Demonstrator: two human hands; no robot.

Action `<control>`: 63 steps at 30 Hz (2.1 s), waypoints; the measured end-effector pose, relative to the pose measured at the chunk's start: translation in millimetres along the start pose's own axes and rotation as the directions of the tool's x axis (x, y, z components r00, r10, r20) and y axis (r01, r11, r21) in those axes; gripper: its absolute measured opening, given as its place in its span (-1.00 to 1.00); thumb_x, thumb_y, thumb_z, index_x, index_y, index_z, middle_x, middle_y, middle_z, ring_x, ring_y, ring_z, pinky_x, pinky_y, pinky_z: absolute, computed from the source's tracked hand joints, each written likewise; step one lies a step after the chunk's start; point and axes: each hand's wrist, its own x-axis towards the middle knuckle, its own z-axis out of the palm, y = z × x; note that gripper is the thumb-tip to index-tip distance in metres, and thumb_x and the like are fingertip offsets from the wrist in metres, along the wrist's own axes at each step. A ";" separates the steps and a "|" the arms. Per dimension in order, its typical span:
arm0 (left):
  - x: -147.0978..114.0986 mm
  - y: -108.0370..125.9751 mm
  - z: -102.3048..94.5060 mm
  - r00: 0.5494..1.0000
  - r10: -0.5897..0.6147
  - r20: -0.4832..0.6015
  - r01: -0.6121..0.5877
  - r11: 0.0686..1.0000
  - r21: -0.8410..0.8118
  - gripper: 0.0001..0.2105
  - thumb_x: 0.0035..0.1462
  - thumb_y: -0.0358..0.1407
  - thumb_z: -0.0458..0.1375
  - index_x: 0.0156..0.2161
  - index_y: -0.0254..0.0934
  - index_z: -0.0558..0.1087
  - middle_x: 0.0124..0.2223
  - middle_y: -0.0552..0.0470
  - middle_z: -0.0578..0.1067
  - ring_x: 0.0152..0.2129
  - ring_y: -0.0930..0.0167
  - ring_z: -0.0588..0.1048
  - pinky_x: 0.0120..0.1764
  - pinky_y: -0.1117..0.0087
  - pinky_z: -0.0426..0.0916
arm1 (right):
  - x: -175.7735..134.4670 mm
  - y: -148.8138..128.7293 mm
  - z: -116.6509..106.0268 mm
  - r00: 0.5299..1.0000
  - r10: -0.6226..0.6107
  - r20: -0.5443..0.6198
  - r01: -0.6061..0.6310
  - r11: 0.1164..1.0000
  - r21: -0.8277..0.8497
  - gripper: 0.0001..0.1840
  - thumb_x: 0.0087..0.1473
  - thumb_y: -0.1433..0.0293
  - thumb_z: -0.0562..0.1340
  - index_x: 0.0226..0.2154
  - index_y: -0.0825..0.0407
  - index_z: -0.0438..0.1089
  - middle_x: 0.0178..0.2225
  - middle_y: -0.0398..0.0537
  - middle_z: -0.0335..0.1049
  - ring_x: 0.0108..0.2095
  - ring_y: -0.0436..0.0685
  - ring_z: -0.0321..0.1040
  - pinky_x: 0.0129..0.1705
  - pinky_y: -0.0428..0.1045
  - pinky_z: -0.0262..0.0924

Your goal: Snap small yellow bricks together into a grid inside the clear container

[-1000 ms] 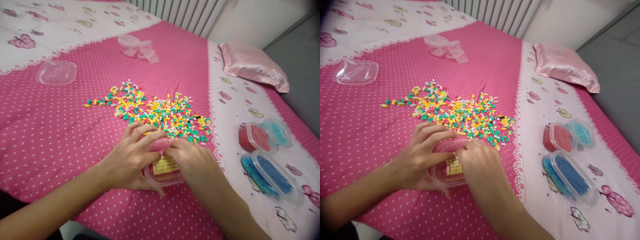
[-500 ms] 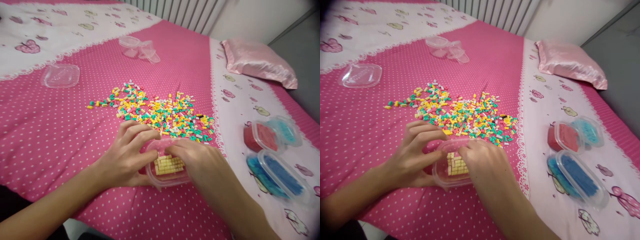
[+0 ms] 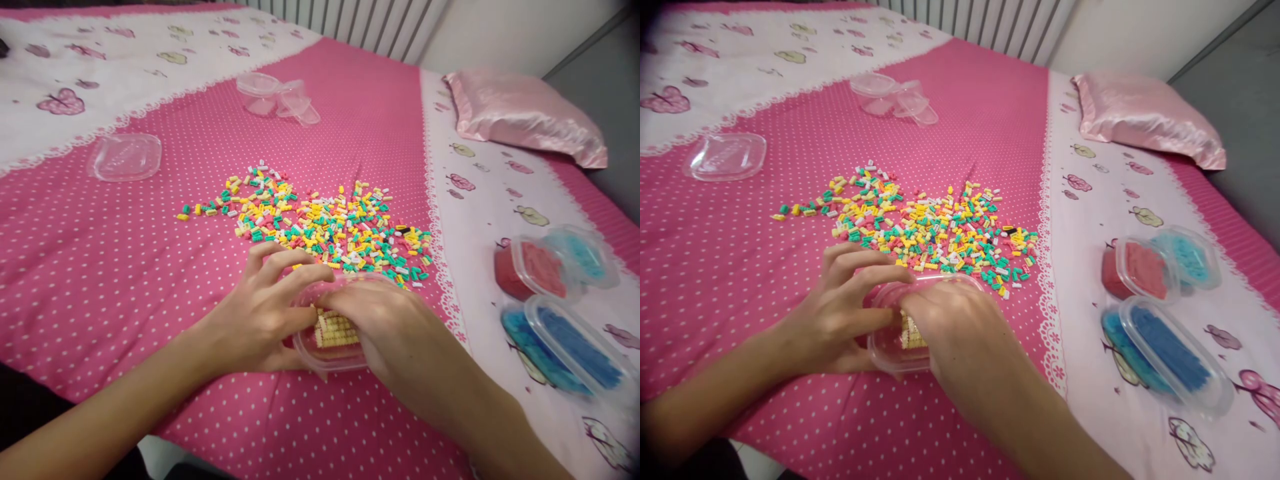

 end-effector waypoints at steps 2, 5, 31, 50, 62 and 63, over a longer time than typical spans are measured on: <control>-0.1 0.0 0.5 1.000 0.004 -0.002 -0.004 1.000 -0.010 -0.64 0.18 0.07 0.21 -0.32 -0.21 0.50 0.06 -0.16 0.51 0.04 0.09 0.35 0.11 -0.08 0.12 | 0.0 0.5 -0.3 1.000 0.005 0.001 -0.005 0.999 0.038 -0.66 0.18 0.59 0.08 -0.19 0.04 0.54 -0.16 -0.05 0.62 -0.20 0.13 0.53 -0.10 0.03 0.34; -0.4 0.5 0.7 1.000 0.000 0.002 0.000 1.000 -0.016 -0.65 0.20 0.05 0.20 -0.32 -0.22 0.52 0.07 -0.16 0.51 0.05 0.09 0.34 0.11 -0.09 0.11 | -0.5 2.6 -0.5 1.000 0.006 0.012 -0.007 0.998 0.068 -0.66 0.17 0.59 0.07 -0.19 0.05 0.53 -0.15 -0.02 0.61 -0.18 0.13 0.52 -0.08 0.04 0.34; 4.4 5.4 -8.9 0.999 0.029 0.020 -0.033 0.979 0.203 -0.73 0.29 -0.11 0.09 -0.33 -0.21 0.49 0.03 -0.08 0.55 0.01 0.19 0.40 0.15 -0.02 0.17 | -2.6 5.8 4.6 0.999 -0.007 0.040 0.003 0.997 0.083 -0.66 0.20 0.61 0.05 -0.14 0.14 0.50 -0.14 0.06 0.58 -0.19 0.20 0.49 -0.09 0.11 0.31; 6.0 6.6 -9.5 0.999 0.006 0.051 -0.014 0.986 0.165 -0.67 0.31 0.01 0.11 -0.27 -0.20 0.53 0.06 -0.06 0.55 0.06 0.17 0.37 0.18 -0.03 0.12 | -10.5 16.2 -6.5 0.997 -0.016 -0.078 -0.009 0.949 -0.314 -0.74 0.19 0.62 0.12 -0.33 0.12 0.53 -0.03 0.24 0.33 -0.02 0.37 0.20 -0.03 0.31 0.24; 7.2 7.9 -10.8 0.999 0.003 0.049 -0.012 0.984 0.176 -0.79 0.26 -0.11 0.17 -0.27 -0.19 0.49 0.07 -0.05 0.55 0.05 0.18 0.38 0.19 -0.01 0.13 | -9.8 19.1 -9.2 0.988 0.031 0.154 -0.003 0.983 -0.185 -0.70 0.29 0.55 0.05 -0.23 0.03 0.49 0.27 0.14 0.12 0.38 0.34 -0.15 0.38 0.30 -0.09; 7.1 7.8 -10.7 0.999 0.001 0.051 -0.010 0.984 0.177 -0.79 0.27 -0.10 0.16 -0.27 -0.19 0.49 0.07 -0.05 0.56 0.05 0.18 0.38 0.19 -0.01 0.13 | -9.7 19.2 -8.9 0.987 0.034 0.155 -0.005 0.984 -0.180 -0.69 0.29 0.56 0.04 -0.22 0.03 0.49 0.26 0.14 0.12 0.38 0.34 -0.14 0.38 0.30 -0.08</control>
